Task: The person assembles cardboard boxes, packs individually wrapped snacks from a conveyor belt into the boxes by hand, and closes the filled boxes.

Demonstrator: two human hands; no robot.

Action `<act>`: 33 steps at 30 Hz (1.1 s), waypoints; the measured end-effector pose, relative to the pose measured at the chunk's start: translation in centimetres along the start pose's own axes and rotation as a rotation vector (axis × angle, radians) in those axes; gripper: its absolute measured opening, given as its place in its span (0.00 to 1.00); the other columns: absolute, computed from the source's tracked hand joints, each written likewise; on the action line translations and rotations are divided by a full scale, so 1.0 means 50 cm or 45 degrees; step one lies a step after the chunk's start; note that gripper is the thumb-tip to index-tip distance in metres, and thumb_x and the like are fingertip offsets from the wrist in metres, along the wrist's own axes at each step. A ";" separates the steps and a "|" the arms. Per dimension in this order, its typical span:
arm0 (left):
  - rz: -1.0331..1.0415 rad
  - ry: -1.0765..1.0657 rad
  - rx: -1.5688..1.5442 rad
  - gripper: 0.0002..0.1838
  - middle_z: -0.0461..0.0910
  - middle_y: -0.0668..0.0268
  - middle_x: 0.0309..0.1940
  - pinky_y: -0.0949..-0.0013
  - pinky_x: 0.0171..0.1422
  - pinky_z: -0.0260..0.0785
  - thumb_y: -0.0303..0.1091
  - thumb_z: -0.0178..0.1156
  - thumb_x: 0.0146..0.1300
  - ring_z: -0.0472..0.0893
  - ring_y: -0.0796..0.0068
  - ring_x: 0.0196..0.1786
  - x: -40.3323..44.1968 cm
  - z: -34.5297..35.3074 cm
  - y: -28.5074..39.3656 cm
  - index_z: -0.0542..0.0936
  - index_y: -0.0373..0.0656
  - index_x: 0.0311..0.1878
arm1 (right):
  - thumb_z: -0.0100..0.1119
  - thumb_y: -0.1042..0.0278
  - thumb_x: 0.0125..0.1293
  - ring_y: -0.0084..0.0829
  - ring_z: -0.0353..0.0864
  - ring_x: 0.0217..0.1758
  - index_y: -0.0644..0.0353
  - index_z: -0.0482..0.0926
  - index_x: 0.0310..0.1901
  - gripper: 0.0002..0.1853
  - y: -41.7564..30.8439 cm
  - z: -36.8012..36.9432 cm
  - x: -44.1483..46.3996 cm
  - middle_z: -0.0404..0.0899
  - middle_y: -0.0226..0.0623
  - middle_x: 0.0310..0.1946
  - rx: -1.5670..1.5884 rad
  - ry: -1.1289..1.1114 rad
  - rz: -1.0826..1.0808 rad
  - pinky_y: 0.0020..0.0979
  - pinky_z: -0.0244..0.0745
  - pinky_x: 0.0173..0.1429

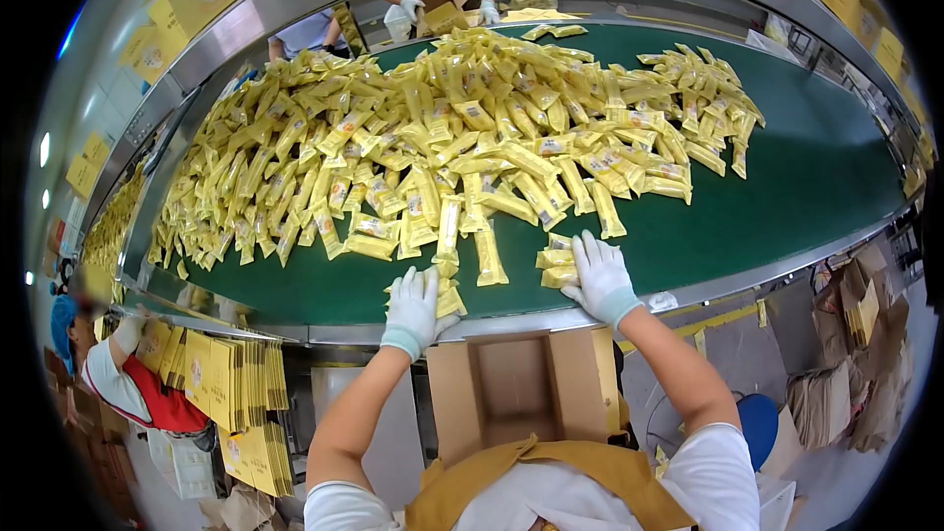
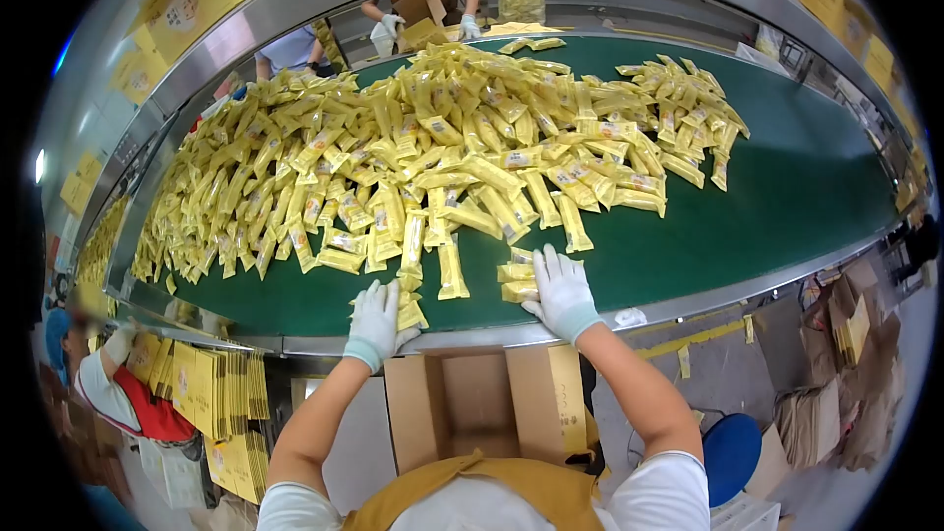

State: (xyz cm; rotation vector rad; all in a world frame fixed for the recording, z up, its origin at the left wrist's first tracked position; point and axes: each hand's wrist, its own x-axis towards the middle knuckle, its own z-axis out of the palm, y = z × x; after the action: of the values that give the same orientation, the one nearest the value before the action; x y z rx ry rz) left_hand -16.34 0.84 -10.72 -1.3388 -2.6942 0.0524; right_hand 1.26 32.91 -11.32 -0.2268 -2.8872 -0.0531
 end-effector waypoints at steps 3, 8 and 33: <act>-0.116 -0.244 -0.161 0.65 0.71 0.48 0.63 0.52 0.71 0.58 0.67 0.74 0.44 0.69 0.51 0.67 0.019 -0.051 -0.005 0.58 0.30 0.75 | 0.71 0.29 0.45 0.48 0.72 0.63 0.67 0.68 0.69 0.57 0.011 -0.038 0.058 0.76 0.51 0.58 0.148 -0.454 0.234 0.43 0.67 0.67; -0.121 -0.309 -0.091 0.67 0.72 0.51 0.62 0.54 0.72 0.57 0.68 0.74 0.42 0.71 0.55 0.65 0.012 -0.032 -0.021 0.56 0.32 0.77 | 0.64 0.14 0.38 0.49 0.83 0.53 0.66 0.85 0.48 0.54 0.059 -0.070 0.148 0.83 0.55 0.49 0.222 -0.606 0.494 0.39 0.78 0.58; -0.159 -0.363 -1.200 0.41 0.82 0.50 0.54 0.61 0.64 0.71 0.55 0.76 0.51 0.82 0.58 0.56 0.206 -0.065 -0.024 0.77 0.33 0.61 | 0.77 0.36 0.40 0.52 0.78 0.57 0.68 0.74 0.58 0.50 0.102 -0.022 0.134 0.68 0.55 0.56 0.507 -0.343 0.495 0.43 0.76 0.63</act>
State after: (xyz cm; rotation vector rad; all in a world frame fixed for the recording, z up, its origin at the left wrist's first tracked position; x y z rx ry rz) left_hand -23.01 8.24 -6.32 -1.3891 -3.1593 -1.2643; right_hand -4.11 38.88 -8.51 -0.7572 -2.9686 0.6581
